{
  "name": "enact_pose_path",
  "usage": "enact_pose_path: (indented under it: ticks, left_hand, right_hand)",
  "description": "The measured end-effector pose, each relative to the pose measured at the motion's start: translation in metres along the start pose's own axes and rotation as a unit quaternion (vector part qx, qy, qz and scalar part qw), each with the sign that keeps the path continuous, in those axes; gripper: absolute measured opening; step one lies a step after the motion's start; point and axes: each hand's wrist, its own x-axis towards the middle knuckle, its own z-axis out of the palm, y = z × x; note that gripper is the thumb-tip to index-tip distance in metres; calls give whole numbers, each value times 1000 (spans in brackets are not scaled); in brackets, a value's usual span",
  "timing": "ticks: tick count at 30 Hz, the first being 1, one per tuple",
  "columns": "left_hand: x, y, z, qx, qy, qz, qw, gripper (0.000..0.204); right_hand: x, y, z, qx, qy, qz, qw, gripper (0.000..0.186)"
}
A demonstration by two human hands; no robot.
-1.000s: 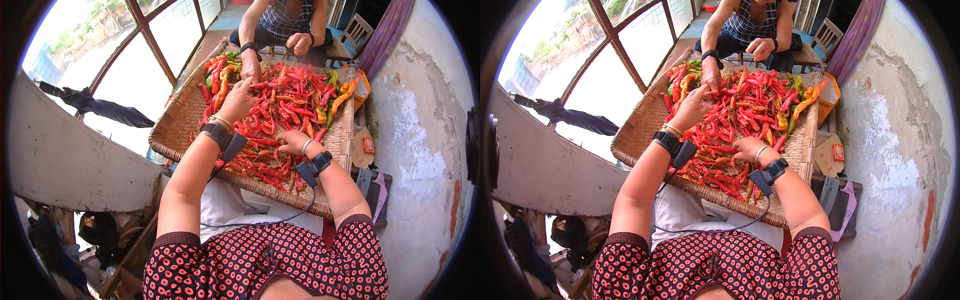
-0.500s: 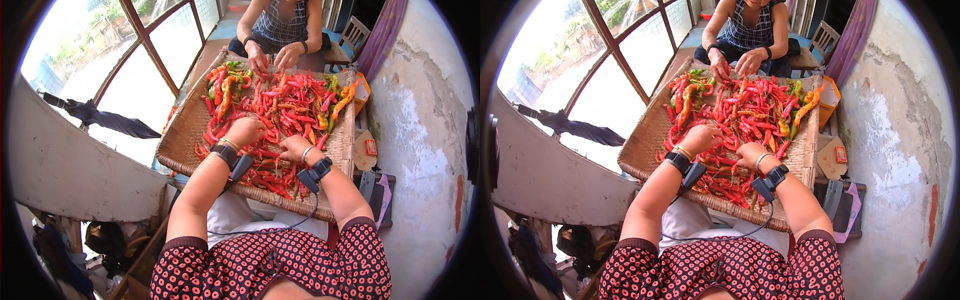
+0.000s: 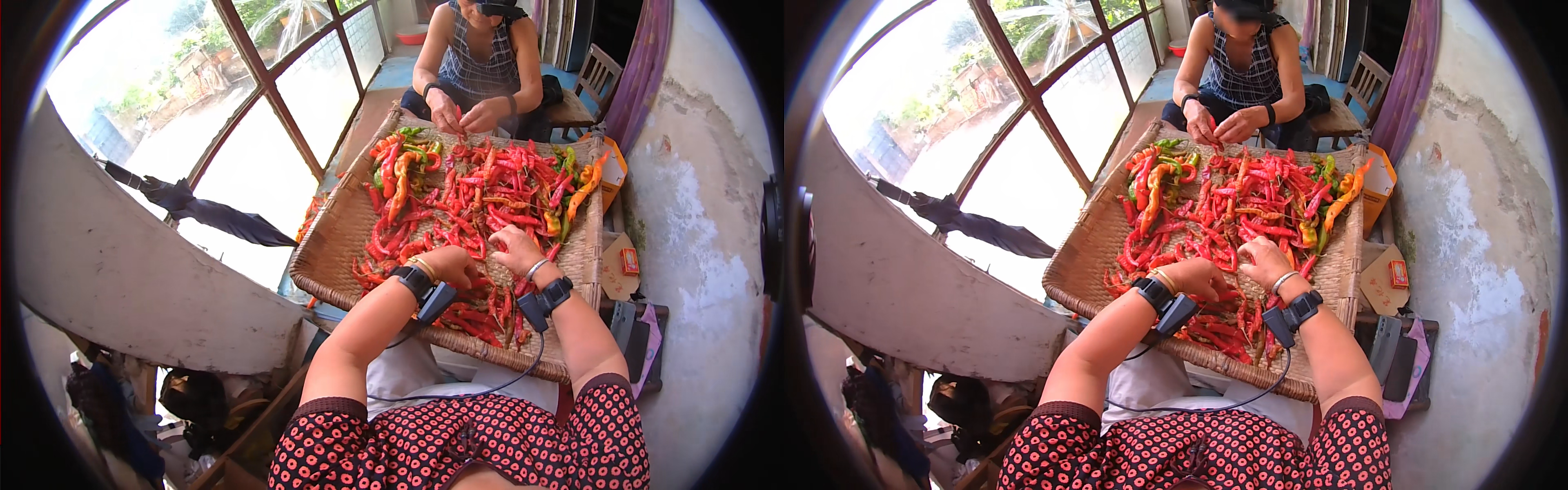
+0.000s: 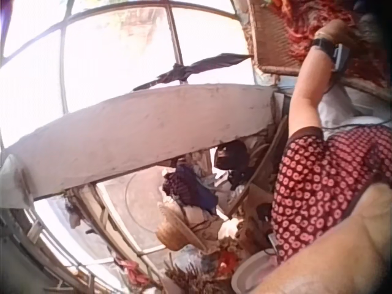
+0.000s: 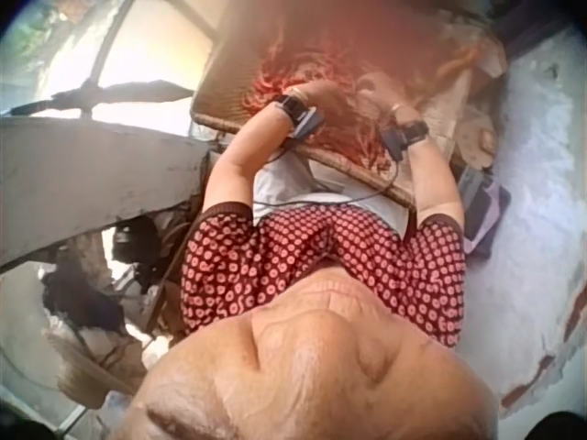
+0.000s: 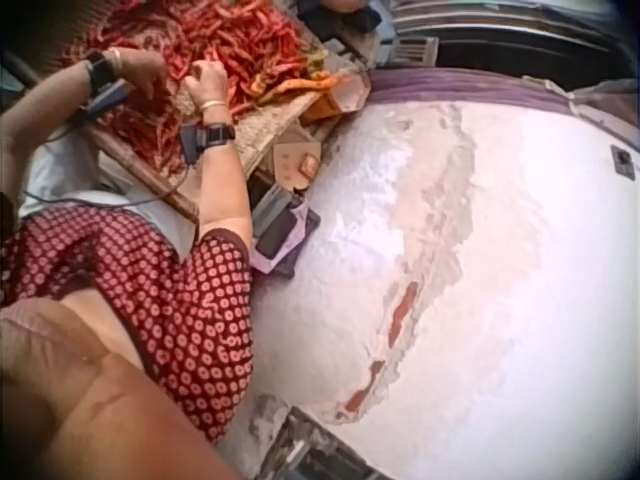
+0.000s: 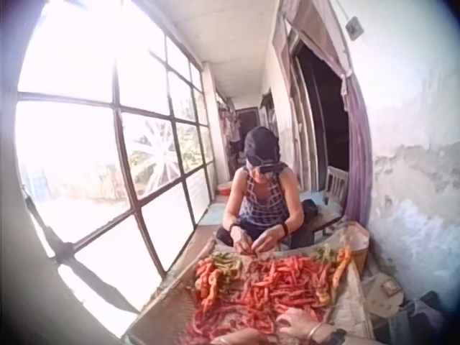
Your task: The person picks through a large basket of red and green chilies by hand, removing stems and sorting through the pile.
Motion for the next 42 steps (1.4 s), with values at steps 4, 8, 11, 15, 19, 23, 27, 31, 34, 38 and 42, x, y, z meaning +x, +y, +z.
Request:
enact_pose_path:
  ticks: [4, 8, 11, 15, 19, 23, 27, 31, 34, 38, 42]
  left_hand:
    - [-1, 6, -3, 130, -10, -29, 991, 29]
    - [-1, 10, -2, 124, -25, -1, 992, 21]
    - [-4, 10, -5, -2, -6, -22, 1000, 16]
    - [-18, 21, -37, -267, 82, -64, 958, 10]
    - [-16, -8, -42, -280, 381, -59, 879, 19]
    - [-18, -28, -36, 48, 500, -15, 865, 32]
    - [-14, -1, -27, 58, 296, 27, 953, 21]
    - [-5, 5, -15, 43, 205, 75, 975, 21]
    - [-5, 7, -16, 63, 212, 109, 969, 29]
    - [-1, 11, -13, -18, 244, 184, 952, 39]
    - [0, 19, -14, -165, 228, 136, 950, 51]
  right_hand:
    - [-2, -6, -2, -118, 30, 106, 987, 39]
    - [-4, 10, 6, -215, -70, 105, 968, 29]
    - [-2, 14, 13, -235, -82, 95, 964, 27]
    - [-1, 9, 8, -223, -140, 127, 956, 24]
    - [0, -7, 3, -193, -120, 171, 959, 30]
    - [0, 6, 7, -207, -134, 142, 959, 29]
    - [-2, 13, 12, -215, -94, 143, 961, 29]
    - [-1, 13, 16, -248, -45, 102, 962, 20]
    - [1, -7, 5, -203, -36, 76, 976, 17]
    - [3, -17, -1, -1, 58, 20, 998, 21]
    - [2, -21, -10, 286, 47, 150, 945, 18]
